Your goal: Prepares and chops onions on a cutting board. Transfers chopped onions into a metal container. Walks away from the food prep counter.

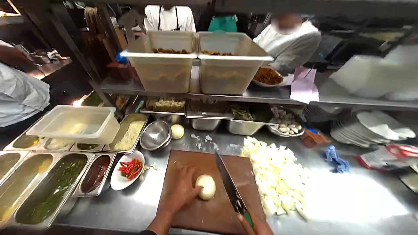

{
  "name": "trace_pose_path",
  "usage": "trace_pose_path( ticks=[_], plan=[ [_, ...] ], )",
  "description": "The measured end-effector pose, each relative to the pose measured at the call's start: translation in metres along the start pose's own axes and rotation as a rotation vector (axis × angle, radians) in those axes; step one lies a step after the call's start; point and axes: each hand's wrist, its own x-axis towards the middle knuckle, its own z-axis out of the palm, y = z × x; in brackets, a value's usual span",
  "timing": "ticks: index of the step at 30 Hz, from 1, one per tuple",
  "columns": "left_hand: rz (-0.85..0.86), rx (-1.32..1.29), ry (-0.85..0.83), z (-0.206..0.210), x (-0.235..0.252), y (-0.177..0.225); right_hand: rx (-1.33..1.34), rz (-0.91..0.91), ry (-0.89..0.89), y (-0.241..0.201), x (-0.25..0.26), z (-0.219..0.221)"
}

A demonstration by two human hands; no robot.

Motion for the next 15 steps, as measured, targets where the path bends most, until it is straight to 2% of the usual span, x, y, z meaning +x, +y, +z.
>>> trace_pose_path(
  ticks=[2, 3, 5, 8, 15],
  plan=[
    [-0.204, -0.037, 0.154, 0.005, -0.014, 0.002, -0.193, -0.041, -0.041, -0.022, 0.013, -0.011],
    [-0.227, -0.044, 0.162, 0.014, -0.023, 0.004, -0.273, -0.057, -0.068, -0.03, 0.017, -0.014],
    [-0.144, -0.055, 0.172, 0.038, -0.034, 0.012, -0.375, -0.084, -0.125, -0.043, 0.021, -0.02],
    [-0.061, -0.035, 0.302, 0.067, -0.034, 0.019, -0.47, -0.073, -0.205, -0.055, 0.019, -0.028],
    [-0.04, -0.029, 0.214, 0.06, -0.021, 0.017, -0.567, -0.02, -0.313, -0.073, 0.013, -0.049]
  ],
)
